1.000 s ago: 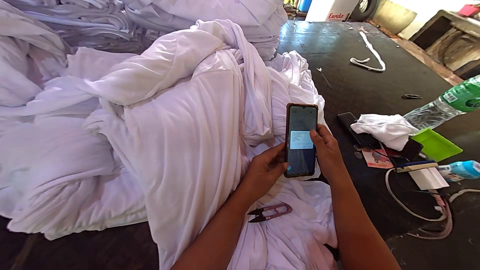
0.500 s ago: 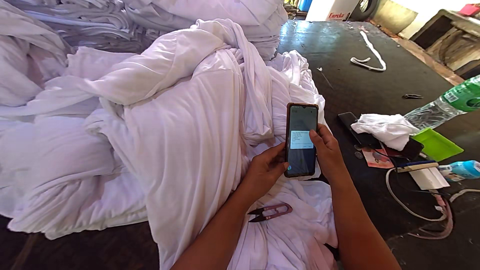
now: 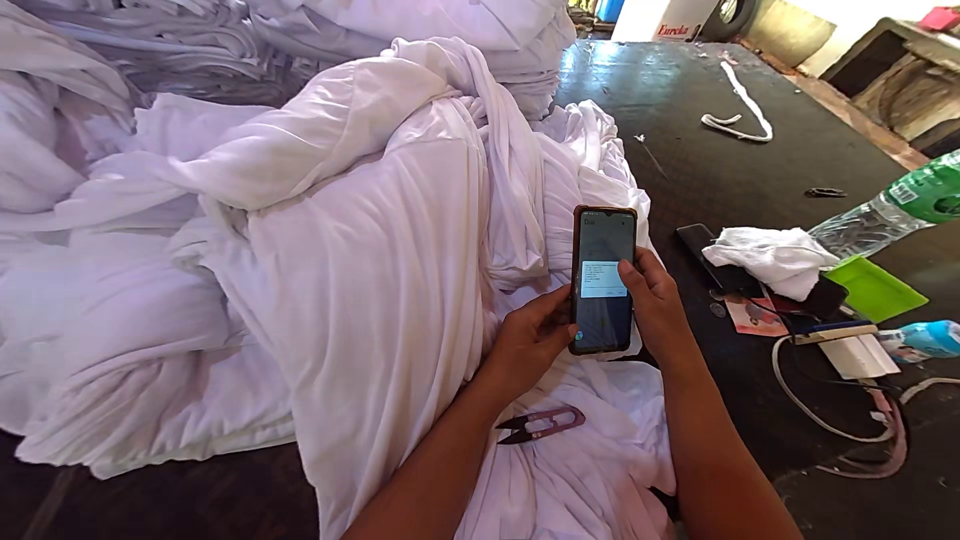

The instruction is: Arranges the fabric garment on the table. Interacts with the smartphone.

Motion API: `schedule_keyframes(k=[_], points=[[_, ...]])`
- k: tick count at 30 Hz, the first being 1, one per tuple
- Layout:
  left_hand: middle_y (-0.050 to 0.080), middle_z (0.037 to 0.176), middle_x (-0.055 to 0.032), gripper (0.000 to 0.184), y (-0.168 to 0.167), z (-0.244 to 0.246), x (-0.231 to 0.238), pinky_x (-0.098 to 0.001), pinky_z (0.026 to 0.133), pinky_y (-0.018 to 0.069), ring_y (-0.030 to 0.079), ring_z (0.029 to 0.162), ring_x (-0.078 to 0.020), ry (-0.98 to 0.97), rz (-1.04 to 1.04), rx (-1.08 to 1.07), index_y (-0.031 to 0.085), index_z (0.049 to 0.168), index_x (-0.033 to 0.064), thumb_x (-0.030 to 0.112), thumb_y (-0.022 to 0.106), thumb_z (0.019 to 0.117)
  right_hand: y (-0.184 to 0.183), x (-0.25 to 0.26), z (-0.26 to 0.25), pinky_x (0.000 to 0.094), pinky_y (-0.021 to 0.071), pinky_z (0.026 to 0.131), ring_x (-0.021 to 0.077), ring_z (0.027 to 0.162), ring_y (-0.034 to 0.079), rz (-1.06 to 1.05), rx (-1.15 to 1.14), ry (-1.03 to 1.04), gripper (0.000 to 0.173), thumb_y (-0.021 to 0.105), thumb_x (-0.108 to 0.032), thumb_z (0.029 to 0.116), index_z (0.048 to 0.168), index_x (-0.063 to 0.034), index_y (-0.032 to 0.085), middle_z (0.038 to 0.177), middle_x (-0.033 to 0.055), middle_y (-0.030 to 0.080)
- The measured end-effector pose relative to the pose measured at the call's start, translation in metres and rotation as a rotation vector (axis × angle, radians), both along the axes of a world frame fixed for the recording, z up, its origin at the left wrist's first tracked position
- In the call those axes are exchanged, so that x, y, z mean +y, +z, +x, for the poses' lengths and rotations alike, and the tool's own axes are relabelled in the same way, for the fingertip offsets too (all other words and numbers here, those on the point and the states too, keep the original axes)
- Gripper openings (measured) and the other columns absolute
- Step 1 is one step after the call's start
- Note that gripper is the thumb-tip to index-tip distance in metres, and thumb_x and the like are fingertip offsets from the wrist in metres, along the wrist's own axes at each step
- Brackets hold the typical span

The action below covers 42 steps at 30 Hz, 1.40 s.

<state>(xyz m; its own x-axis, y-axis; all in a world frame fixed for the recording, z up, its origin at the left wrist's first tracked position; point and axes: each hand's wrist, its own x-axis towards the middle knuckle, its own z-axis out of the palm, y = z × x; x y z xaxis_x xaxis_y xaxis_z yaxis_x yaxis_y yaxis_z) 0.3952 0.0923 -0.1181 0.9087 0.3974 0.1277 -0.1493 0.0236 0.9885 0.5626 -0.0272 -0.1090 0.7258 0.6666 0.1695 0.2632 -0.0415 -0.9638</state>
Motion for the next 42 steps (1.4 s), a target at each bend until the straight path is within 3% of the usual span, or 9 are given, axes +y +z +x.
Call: schedule_keyframes(k=[42], points=[[0.066, 0.126, -0.0159, 0.047, 0.002, -0.0005, -0.0011, -0.0214, 0.095, 0.0541, 0.068, 0.106, -0.0084, 0.01, 0.004, 0.002, 0.049, 0.143, -0.0095, -0.001, 0.059, 0.0977, 0.002, 0.0004, -0.0018, 0.0204, 0.0568, 0.085, 0.0007, 0.094, 0.067, 0.003, 0.002, -0.009, 0.033, 0.042, -0.02, 0.1083, 0.136, -0.0043, 0.051, 0.107, 0.0004, 0.067]])
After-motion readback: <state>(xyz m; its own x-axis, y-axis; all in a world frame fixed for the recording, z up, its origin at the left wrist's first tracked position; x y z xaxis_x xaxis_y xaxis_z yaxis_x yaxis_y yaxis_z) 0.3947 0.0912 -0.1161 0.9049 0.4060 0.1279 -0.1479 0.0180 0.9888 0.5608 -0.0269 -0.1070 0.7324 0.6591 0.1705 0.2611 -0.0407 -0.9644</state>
